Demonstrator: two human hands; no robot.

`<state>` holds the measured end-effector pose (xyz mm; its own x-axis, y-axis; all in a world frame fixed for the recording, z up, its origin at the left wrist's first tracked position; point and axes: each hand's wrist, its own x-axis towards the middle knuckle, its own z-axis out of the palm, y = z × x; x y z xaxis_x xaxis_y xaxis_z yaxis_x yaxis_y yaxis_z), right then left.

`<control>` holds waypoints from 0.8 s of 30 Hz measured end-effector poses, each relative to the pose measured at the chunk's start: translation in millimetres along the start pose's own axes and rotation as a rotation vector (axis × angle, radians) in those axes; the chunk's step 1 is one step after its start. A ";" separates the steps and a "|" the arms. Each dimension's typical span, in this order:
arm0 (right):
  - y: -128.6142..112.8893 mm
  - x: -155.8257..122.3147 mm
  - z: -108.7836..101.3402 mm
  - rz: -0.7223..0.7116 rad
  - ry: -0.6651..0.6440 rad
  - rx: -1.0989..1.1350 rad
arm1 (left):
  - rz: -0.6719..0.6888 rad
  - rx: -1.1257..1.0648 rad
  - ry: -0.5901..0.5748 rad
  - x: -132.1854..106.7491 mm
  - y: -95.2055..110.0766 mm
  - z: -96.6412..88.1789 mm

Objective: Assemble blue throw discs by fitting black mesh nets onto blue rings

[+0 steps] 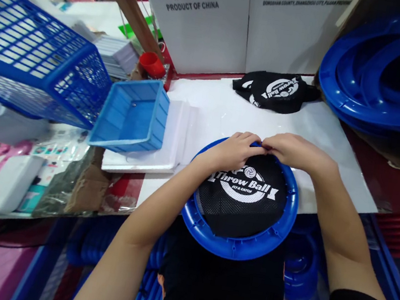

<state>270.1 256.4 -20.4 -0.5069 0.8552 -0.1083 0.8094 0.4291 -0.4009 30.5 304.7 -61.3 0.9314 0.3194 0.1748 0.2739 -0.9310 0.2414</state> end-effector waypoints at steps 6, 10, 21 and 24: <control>-17.1 -5.7 -0.9 -0.013 0.024 -0.183 | 0.008 0.055 -0.008 1.2 1.1 -2.1; -21.3 -8.3 -1.1 -0.012 0.027 -0.267 | 0.037 0.195 -0.047 1.6 5.1 -8.6; -32.6 -7.8 3.3 -0.073 0.033 -0.530 | 0.031 0.250 -0.102 2.3 10.0 -12.3; -18.0 -5.0 1.5 -0.012 -0.022 -0.341 | 0.035 0.121 -0.092 -0.5 4.4 -10.8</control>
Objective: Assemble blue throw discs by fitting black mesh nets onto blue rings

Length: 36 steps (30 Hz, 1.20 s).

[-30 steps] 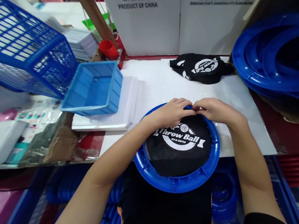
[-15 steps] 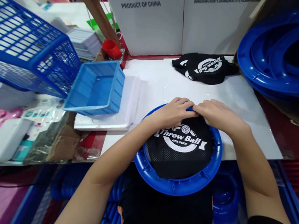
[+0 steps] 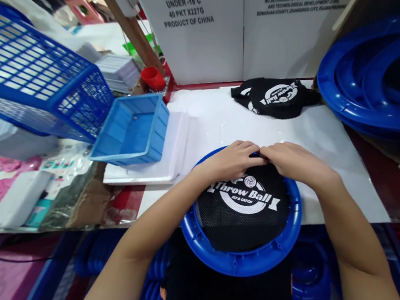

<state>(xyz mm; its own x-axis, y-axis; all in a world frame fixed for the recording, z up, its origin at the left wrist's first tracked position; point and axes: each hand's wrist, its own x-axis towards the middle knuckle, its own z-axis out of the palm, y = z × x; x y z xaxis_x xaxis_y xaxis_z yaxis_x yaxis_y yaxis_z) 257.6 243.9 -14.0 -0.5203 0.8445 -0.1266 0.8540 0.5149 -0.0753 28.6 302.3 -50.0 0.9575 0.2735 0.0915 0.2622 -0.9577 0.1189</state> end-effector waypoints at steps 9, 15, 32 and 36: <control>28.2 4.5 12.4 0.025 -0.008 0.429 | 0.038 -0.285 0.089 -4.7 -11.3 2.2; 32.8 8.2 21.3 -0.085 0.250 0.497 | -0.098 -0.525 0.141 -19.0 -32.6 -13.8; 17.1 33.1 31.6 -0.089 0.232 0.683 | -0.448 -0.628 -0.044 -31.5 -42.1 -36.2; 23.8 21.1 23.3 -0.094 0.112 0.645 | -0.418 -0.681 -0.027 -26.2 -37.2 -31.5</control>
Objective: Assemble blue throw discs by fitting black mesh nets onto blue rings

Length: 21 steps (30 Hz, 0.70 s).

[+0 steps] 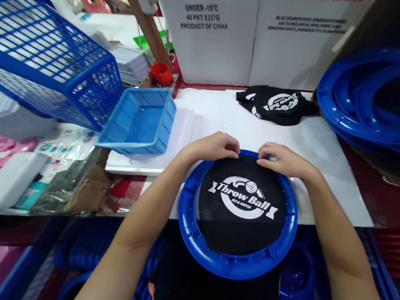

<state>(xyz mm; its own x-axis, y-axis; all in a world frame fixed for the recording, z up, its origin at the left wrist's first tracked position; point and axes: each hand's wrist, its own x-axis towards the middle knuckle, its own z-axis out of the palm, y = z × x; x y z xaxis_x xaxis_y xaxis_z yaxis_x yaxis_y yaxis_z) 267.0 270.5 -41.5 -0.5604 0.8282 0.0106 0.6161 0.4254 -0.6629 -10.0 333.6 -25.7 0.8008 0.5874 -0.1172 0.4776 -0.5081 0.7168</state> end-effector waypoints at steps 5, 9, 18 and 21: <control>-2.6 0.5 3.2 -0.002 0.028 0.049 | 0.074 -0.024 0.025 4.7 -2.3 7.3; -0.7 8.7 12.7 -0.020 0.068 0.098 | 0.092 -0.041 0.022 4.1 -4.1 5.3; -4.8 9.7 13.2 0.030 0.080 0.150 | -0.004 -0.182 0.045 -3.8 -4.9 -2.8; -5.9 10.5 14.7 0.055 0.091 0.154 | -0.005 -0.212 0.017 -4.2 -5.3 -4.8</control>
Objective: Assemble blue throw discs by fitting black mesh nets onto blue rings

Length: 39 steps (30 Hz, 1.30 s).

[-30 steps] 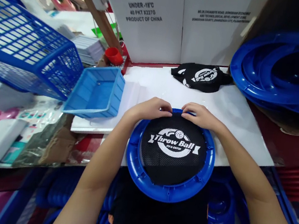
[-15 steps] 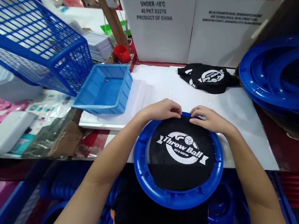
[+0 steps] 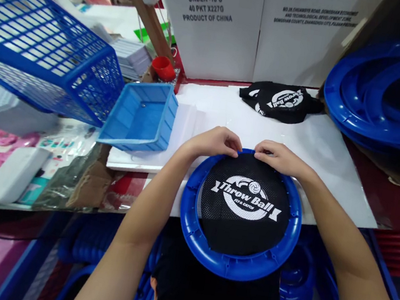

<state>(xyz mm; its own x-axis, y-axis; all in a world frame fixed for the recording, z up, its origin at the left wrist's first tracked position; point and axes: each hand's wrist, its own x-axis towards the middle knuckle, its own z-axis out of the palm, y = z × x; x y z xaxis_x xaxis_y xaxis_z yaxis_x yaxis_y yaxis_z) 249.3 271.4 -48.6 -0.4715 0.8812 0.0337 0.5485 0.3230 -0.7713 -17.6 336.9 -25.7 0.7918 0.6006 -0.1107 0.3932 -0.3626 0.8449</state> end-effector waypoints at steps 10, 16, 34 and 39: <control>5.9 2.4 -0.8 0.051 -0.025 0.032 | 0.016 0.060 0.023 2.4 -4.4 3.3; 8.5 4.2 -2.7 0.040 -0.094 0.037 | 0.028 0.057 -0.024 2.5 -11.0 -1.4; 5.1 5.0 5.7 0.007 0.006 -0.125 | -0.003 0.268 -0.018 1.0 -0.4 3.4; 0.4 5.8 2.7 0.060 0.048 -0.044 | 0.029 0.284 0.001 1.4 7.9 7.6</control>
<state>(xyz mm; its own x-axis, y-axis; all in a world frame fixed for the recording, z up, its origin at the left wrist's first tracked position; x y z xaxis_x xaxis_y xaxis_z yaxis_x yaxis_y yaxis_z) 245.0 275.7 -50.3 -0.4035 0.9148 0.0193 0.6050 0.2826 -0.7444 -9.8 329.5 -23.1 0.8040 0.5881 -0.0882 0.4860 -0.5642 0.6674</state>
